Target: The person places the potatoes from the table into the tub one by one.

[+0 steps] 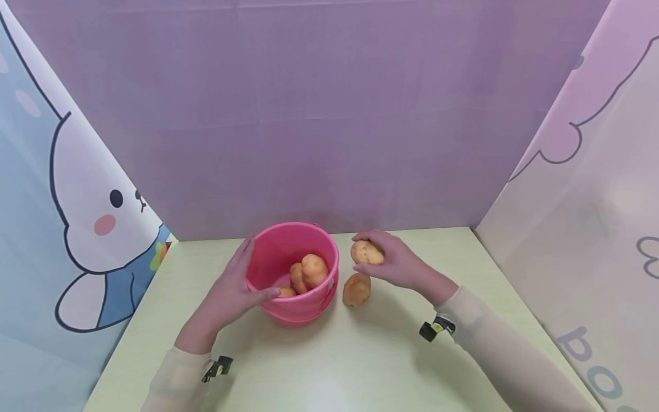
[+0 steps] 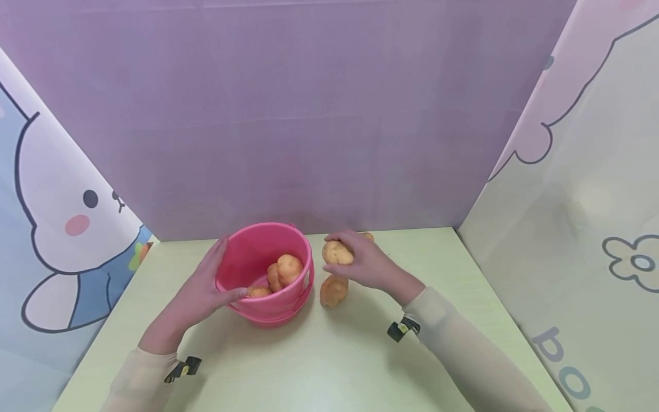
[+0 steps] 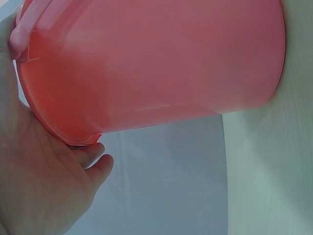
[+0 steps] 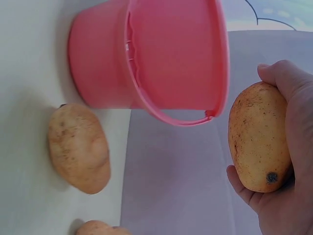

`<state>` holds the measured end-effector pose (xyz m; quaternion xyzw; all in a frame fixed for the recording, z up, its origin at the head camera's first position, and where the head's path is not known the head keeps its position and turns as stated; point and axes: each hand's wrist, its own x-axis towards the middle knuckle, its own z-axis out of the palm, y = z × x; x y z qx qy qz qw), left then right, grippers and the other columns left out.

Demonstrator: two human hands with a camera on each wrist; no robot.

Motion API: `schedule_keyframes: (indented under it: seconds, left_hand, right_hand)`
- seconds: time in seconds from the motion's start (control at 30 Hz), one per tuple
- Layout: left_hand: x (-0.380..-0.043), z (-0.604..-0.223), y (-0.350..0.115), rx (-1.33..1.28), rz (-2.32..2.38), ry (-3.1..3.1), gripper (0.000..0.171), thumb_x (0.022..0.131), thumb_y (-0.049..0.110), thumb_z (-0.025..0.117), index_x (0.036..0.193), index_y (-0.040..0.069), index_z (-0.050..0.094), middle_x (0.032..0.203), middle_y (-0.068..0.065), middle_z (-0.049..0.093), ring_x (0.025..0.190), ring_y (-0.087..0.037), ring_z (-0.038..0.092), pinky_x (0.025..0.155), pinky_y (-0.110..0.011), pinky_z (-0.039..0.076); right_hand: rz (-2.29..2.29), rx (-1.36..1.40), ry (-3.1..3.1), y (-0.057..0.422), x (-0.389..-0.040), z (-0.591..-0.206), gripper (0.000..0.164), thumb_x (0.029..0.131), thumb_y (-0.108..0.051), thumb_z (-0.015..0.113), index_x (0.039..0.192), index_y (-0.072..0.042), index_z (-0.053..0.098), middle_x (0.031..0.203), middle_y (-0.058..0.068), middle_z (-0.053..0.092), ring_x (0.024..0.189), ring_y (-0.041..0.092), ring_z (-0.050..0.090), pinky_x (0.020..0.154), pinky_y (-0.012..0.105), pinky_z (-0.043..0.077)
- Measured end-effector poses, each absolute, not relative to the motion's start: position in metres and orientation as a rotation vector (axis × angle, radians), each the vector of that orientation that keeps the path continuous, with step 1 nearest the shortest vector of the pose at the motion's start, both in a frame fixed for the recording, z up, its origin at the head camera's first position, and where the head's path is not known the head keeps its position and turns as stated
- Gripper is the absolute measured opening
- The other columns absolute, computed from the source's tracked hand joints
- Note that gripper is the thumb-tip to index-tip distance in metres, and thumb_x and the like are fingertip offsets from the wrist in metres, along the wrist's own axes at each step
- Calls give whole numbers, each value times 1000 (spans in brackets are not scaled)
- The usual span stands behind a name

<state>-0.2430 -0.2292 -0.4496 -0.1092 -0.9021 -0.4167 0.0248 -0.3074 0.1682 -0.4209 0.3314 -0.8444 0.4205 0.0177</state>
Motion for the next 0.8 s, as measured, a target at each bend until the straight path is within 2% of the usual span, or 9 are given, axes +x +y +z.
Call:
schedule_keyframes:
  seconds: [0.3, 0.47, 0.8]
  left_hand:
    - [-245, -451, -230, -341, -1305, -2786, 141, 77, 66, 95, 180, 27, 7, 182, -7, 17, 159, -44, 32, 95, -60, 65]
    - [-245, -451, -230, -333, -1309, -2792, 142, 76, 68, 95, 180, 27, 7, 183, -6, 17, 159, -44, 32, 95, -60, 65]
    - [-244, -449, -229, -345, -1315, -2777, 141, 75, 66, 96, 180, 28, 10, 182, -6, 19, 158, -43, 34, 93, -59, 65]
  right_hand:
    - [1252, 1085, -2599, 153, -314, -406, 52, 93, -25, 93, 139, -20, 70, 122, -4, 68, 102, 20, 66, 84, 38, 63]
    - [1262, 1087, -2626, 145, -318, -398, 50, 95, -31, 90, 140, -24, 68, 124, -5, 67, 105, 20, 66, 86, 41, 63]
    - [1395, 1177, -2585, 117, -327, -383, 52, 93, -31, 93, 139, -25, 70, 129, -7, 68, 112, 19, 67, 92, 40, 64]
